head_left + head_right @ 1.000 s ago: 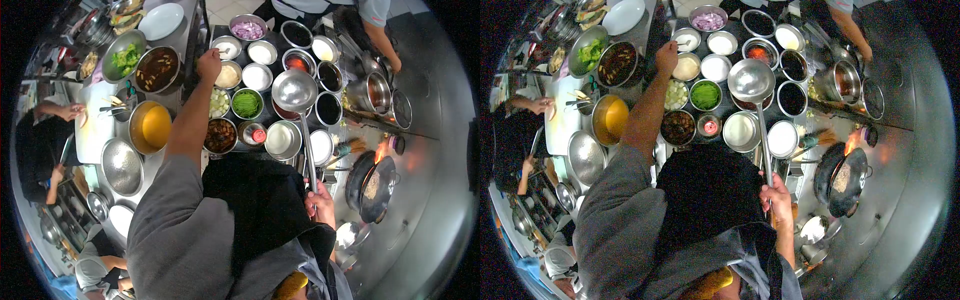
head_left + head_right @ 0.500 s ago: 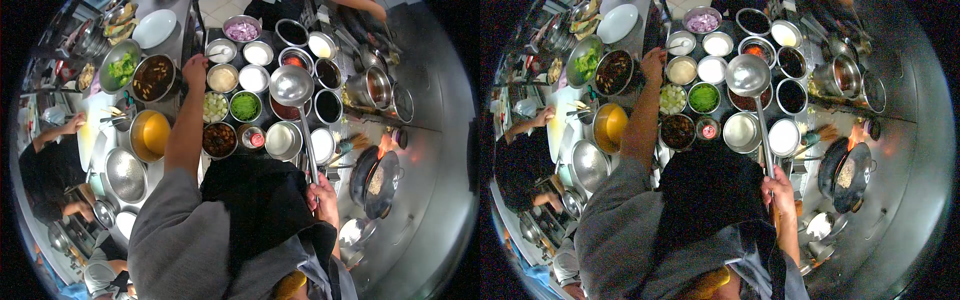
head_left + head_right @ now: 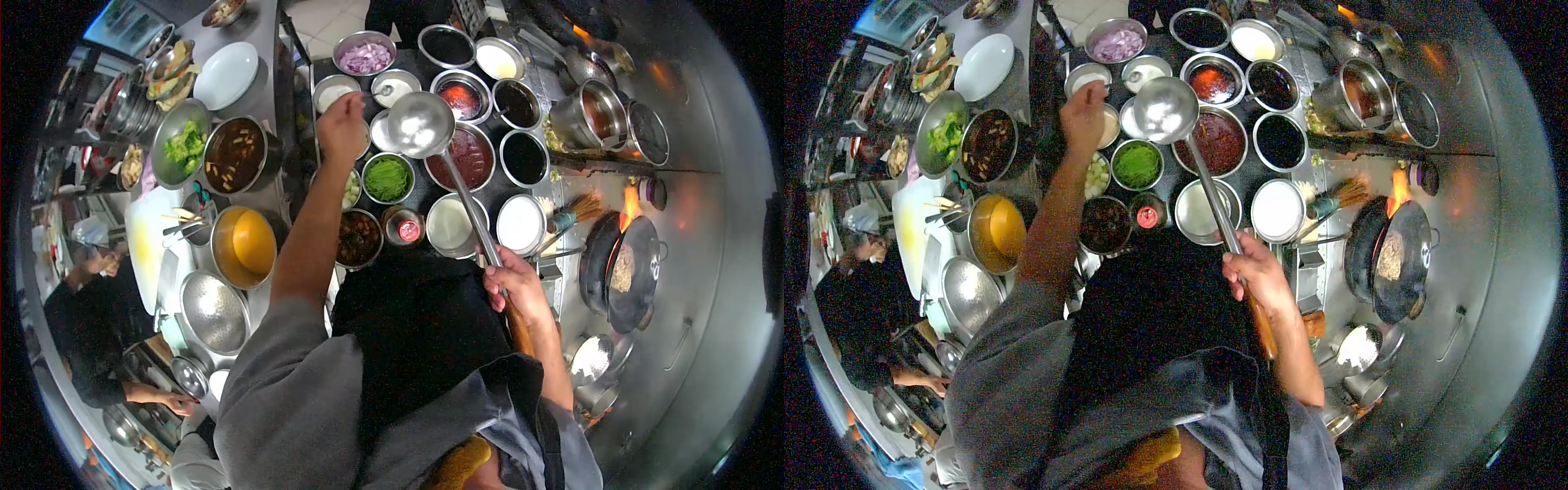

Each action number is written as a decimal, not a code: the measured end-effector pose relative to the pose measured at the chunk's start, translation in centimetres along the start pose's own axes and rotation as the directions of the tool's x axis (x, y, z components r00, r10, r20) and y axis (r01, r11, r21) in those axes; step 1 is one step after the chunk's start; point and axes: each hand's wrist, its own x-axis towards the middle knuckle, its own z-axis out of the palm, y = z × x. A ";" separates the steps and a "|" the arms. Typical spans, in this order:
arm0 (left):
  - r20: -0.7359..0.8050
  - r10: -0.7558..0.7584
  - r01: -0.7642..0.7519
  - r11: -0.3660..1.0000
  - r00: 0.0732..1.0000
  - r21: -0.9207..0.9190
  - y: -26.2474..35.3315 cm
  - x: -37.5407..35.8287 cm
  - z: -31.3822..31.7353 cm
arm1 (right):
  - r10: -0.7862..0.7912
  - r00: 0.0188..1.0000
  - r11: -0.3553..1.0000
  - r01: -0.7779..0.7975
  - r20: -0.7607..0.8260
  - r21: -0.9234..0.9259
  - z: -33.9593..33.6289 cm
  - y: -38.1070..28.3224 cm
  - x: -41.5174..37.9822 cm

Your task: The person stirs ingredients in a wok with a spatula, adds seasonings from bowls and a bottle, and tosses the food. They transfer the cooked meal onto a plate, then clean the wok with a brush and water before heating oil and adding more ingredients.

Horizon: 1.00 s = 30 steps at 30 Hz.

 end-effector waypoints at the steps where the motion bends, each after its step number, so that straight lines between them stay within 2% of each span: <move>1: 0.055 -0.046 0.041 0.996 0.997 0.083 -0.4 0.3 1.2 | 0.008 1.000 1.000 -0.008 0.007 0.012 -0.1 0.2 -0.4; 2: 0.056 -0.049 0.044 0.996 0.997 0.082 -0.8 0.6 2.2 | 0.011 1.000 1.000 -0.011 0.004 0.012 -0.2 0.3 -0.9; 4: 0.207 0.063 -0.144 0.901 0.976 0.409 -1.4 1.1 3.9 | 0.047 0.998 0.999 -0.046 -0.046 0.027 -0.2 0.5 -2.6; 7: 0.294 0.090 -0.216 0.874 0.952 0.435 -3.0 1.5 5.5 | 0.078 0.991 0.995 -0.070 -0.108 0.075 -0.5 1.1 -4.6; 11: 0.281 0.099 -0.219 0.873 0.954 0.436 -5.1 1.7 6.8 | 0.046 0.987 0.997 -0.034 -0.155 0.076 -1.2 2.5 -6.1; 13: 0.210 -0.098 0.035 0.958 0.973 0.286 -5.5 1.9 7.0 | 0.047 0.985 0.995 -0.032 -0.163 0.096 -1.3 2.7 -6.4; 14: 0.194 -0.172 0.108 0.947 0.966 0.301 -5.8 2.0 6.8 | 0.050 0.985 0.993 -0.032 -0.167 0.111 -1.3 2.7 -6.5; 15: 0.194 -0.170 0.106 0.948 0.966 0.300 -6.4 2.2 6.6 | 0.048 0.985 0.993 -0.029 -0.167 0.111 -1.2 2.6 -6.5; 17: 0.131 -0.243 0.221 0.961 0.961 0.164 -7.6 2.5 6.0 | 0.057 0.984 0.991 -0.036 -0.169 0.130 -1.2 2.6 -6.5; 18: 0.145 -0.383 0.385 0.923 0.912 0.013 -7.3 2.6 5.9 | 0.057 0.984 0.991 -0.035 -0.168 0.128 -1.1 2.5 -6.5; 19: 0.143 -0.383 0.385 0.923 0.913 0.012 -7.5 2.6 5.8 | 0.057 0.983 0.991 -0.035 -0.173 0.126 -1.0 2.4 -6.5; 21: 0.162 -0.412 0.442 0.859 0.897 -0.259 -7.8 2.6 5.2 | 0.058 0.983 0.992 -0.037 -0.177 0.120 -0.9 2.3 -6.3; 24: 0.174 -0.436 0.466 0.859 0.883 -0.211 -7.4 3.2 4.2 | 0.058 0.986 0.993 -0.040 -0.158 0.114 -0.9 2.0 -5.8; 27: 0.112 -0.455 0.468 0.848 0.884 -0.247 -5.5 3.1 2.9 | 0.033 0.990 0.996 -0.021 -0.135 0.088 -1.3 2.0 -5.2; 30: 0.129 -0.441 0.460 0.855 0.888 -0.242 -4.1 3.0 1.0 | 0.033 0.992 0.998 -0.026 -0.121 0.056 -1.3 1.9 -4.3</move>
